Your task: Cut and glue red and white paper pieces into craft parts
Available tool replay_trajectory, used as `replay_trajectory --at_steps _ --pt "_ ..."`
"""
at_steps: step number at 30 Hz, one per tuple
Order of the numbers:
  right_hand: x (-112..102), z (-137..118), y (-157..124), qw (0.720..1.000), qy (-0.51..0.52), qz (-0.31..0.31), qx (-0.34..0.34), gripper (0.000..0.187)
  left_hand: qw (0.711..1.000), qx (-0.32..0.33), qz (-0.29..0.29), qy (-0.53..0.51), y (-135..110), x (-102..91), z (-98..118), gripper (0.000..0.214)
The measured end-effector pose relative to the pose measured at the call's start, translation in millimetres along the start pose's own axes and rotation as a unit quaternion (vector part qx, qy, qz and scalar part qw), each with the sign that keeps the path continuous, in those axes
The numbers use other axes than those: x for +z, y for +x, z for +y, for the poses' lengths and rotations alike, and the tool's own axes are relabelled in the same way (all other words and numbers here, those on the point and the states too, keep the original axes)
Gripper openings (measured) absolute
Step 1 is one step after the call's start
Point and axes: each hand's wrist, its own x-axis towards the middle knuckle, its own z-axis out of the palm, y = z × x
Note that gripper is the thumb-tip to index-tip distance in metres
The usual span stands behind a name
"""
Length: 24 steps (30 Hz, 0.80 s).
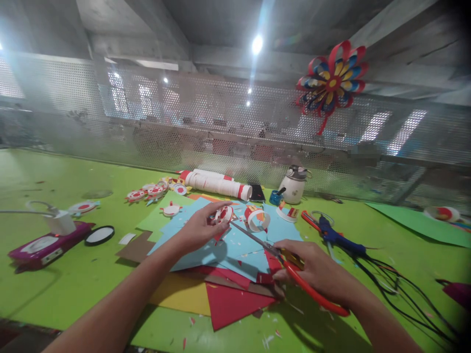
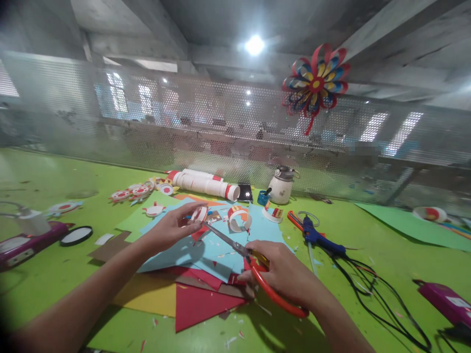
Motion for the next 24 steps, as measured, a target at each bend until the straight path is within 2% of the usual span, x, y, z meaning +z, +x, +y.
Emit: replay_trajectory --at_steps 5,12,16,19,24 --pt "0.7 -0.2 2.4 1.000 -0.004 0.008 0.009 0.032 0.999 0.019 0.013 0.044 -1.1 -1.9 5.0 0.049" --pt "1.4 -0.7 3.9 1.000 0.004 0.000 0.026 0.025 0.998 0.021 0.043 0.045 -3.0 -2.5 13.4 0.064" --pt "1.2 0.1 3.2 0.999 0.006 0.004 0.031 0.035 0.997 0.031 0.052 0.044 -2.7 -2.8 14.2 0.057" --pt "1.7 2.5 3.3 1.000 0.009 0.006 0.013 0.035 0.998 0.035 0.047 0.030 -2.0 -4.4 14.4 0.050" --pt "2.6 5.8 4.3 1.000 0.011 0.013 0.008 0.043 0.999 0.026 0.040 0.010 -1.4 -9.5 14.7 0.051"
